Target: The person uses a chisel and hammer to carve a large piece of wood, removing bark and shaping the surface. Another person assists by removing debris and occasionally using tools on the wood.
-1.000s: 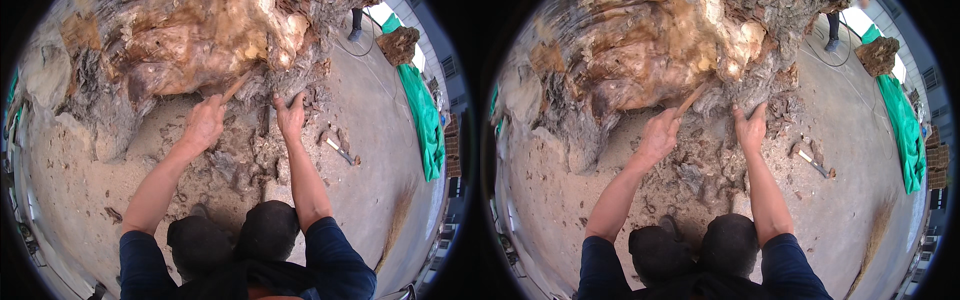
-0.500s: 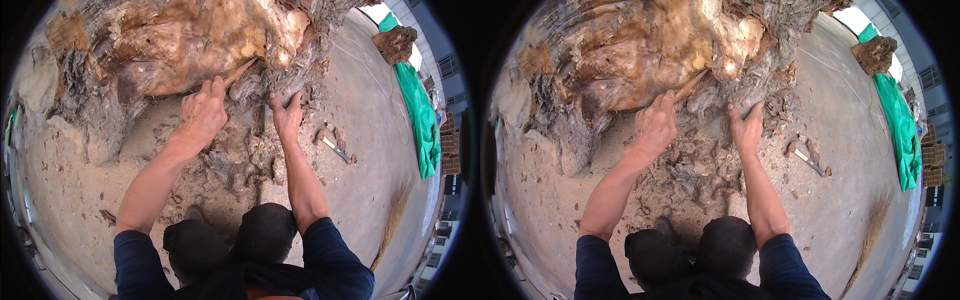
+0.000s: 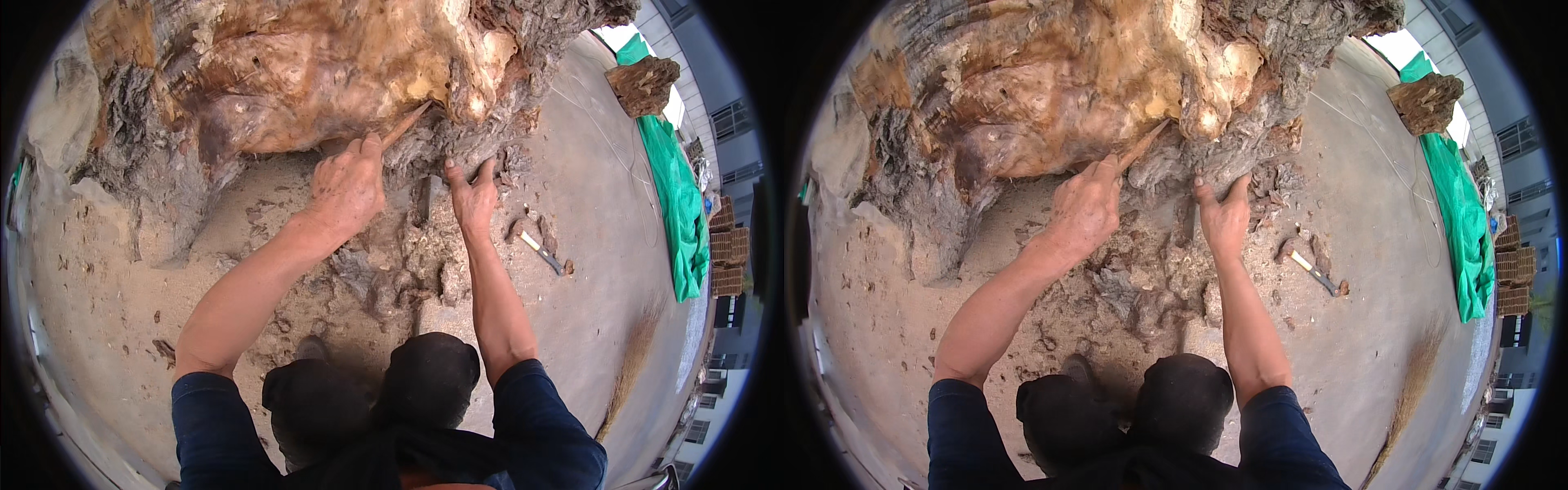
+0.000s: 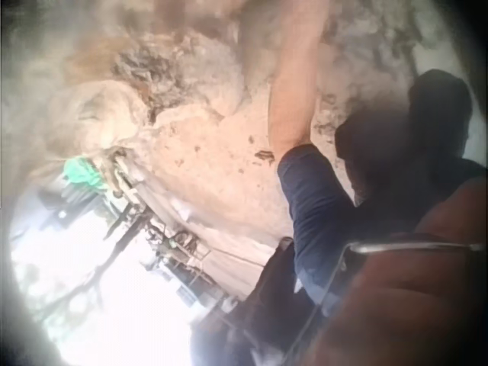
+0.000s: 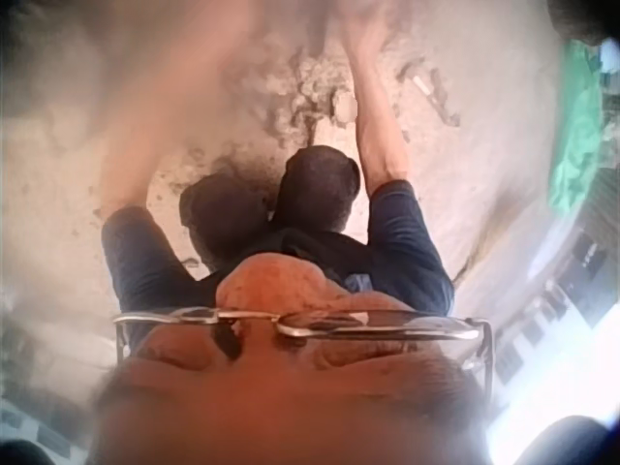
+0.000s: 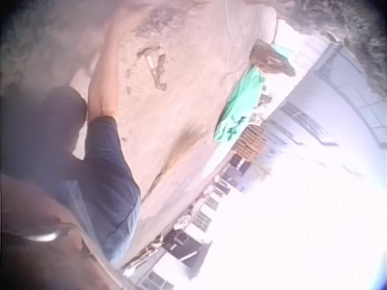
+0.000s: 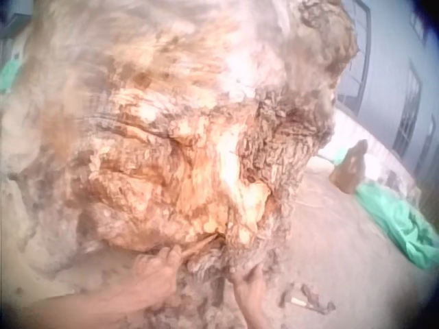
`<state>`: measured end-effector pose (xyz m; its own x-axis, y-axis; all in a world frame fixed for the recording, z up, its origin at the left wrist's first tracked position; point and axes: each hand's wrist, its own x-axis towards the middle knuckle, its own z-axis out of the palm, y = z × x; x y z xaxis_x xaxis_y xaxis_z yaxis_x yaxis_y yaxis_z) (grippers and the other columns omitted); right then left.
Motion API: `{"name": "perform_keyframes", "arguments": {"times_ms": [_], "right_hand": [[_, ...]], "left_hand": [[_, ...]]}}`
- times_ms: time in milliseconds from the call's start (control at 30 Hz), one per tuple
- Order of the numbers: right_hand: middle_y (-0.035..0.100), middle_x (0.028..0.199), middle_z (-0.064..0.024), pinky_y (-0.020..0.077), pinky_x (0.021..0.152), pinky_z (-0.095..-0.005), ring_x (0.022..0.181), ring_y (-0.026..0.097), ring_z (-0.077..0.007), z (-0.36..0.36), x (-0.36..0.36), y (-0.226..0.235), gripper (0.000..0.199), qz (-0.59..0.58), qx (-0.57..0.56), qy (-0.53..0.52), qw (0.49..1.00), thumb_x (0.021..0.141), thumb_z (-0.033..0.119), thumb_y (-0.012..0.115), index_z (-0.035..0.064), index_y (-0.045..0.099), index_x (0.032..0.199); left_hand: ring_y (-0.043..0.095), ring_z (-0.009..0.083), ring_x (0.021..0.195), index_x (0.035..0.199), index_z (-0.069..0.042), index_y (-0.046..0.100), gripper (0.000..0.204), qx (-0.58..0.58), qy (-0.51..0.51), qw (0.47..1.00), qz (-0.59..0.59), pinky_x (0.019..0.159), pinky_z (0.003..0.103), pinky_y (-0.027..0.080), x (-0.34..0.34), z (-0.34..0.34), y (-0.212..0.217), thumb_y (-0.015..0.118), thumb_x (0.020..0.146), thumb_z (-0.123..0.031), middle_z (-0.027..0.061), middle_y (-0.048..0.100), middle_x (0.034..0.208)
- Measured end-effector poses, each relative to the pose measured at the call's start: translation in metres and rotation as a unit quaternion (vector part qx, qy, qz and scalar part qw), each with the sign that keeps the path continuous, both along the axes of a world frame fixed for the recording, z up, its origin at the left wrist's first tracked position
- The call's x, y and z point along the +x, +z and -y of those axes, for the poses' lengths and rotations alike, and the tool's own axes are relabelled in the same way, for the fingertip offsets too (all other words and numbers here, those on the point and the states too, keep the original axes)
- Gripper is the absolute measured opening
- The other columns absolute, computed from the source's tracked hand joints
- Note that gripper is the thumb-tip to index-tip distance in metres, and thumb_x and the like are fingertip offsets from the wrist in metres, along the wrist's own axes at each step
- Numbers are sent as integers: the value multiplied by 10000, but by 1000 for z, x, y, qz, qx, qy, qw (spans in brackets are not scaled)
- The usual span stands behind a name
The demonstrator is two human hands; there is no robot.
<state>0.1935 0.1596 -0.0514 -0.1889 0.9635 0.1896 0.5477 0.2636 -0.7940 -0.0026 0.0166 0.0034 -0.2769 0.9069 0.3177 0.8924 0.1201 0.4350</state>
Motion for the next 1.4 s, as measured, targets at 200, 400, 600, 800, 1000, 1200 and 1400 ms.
{"name": "perform_keyframes", "arguments": {"times_ms": [200,400,600,800,1000,1200,1400], "right_hand": [[677,1201,-379,504,997,-483,1124,676,-478,0,4,-7,886,-16,34,-2,999,895,402,804,-170,424,1454],[677,1251,-329,501,1027,-478,1160,660,-454,-1,12,6,862,95,10,-28,995,872,440,816,-110,489,1449],[723,1236,-198,542,1014,-399,1140,694,-309,70,7,47,572,-95,21,167,981,897,237,823,-36,635,1364],[781,1001,-84,606,759,-310,897,730,-176,104,7,71,338,-241,-187,404,862,922,102,767,14,724,1245],[781,979,-100,604,737,-320,879,728,-180,114,10,83,220,-215,-11,414,885,856,-1,781,3,779,1076],[782,1000,-114,604,780,-327,931,730,-187,114,9,85,241,-242,27,439,865,833,-21,792,15,783,1072],[781,933,-99,587,856,-367,932,733,-208,119,11,85,227,-341,-202,362,844,945,203,773,-6,771,1032]], "left_hand": [[737,392,773,1371,108,515,448,-30,-76,962,-262,701,464,622,-33,4,55,501,925,57,288,707,1057],[642,253,611,1239,50,620,272,-96,-76,980,158,540,407,509,-36,5,42,503,998,10,118,701,822],[645,137,811,1136,33,718,192,0,-157,758,632,754,313,540,12,65,-37,647,1024,-105,50,702,910],[639,141,928,1198,-14,733,334,-1,-151,759,633,802,275,502,45,91,-45,708,1007,-288,54,724,1043],[638,146,1131,1381,-22,628,367,65,-164,796,578,990,302,524,48,87,-55,658,1037,-145,51,709,1242],[608,139,1054,1286,-29,632,254,67,-144,840,519,968,305,496,54,84,-40,618,1032,-30,20,655,1097],[613,133,944,1204,-20,648,222,-8,-135,867,480,841,309,514,47,94,-71,639,1053,-183,27,642,999]]}}
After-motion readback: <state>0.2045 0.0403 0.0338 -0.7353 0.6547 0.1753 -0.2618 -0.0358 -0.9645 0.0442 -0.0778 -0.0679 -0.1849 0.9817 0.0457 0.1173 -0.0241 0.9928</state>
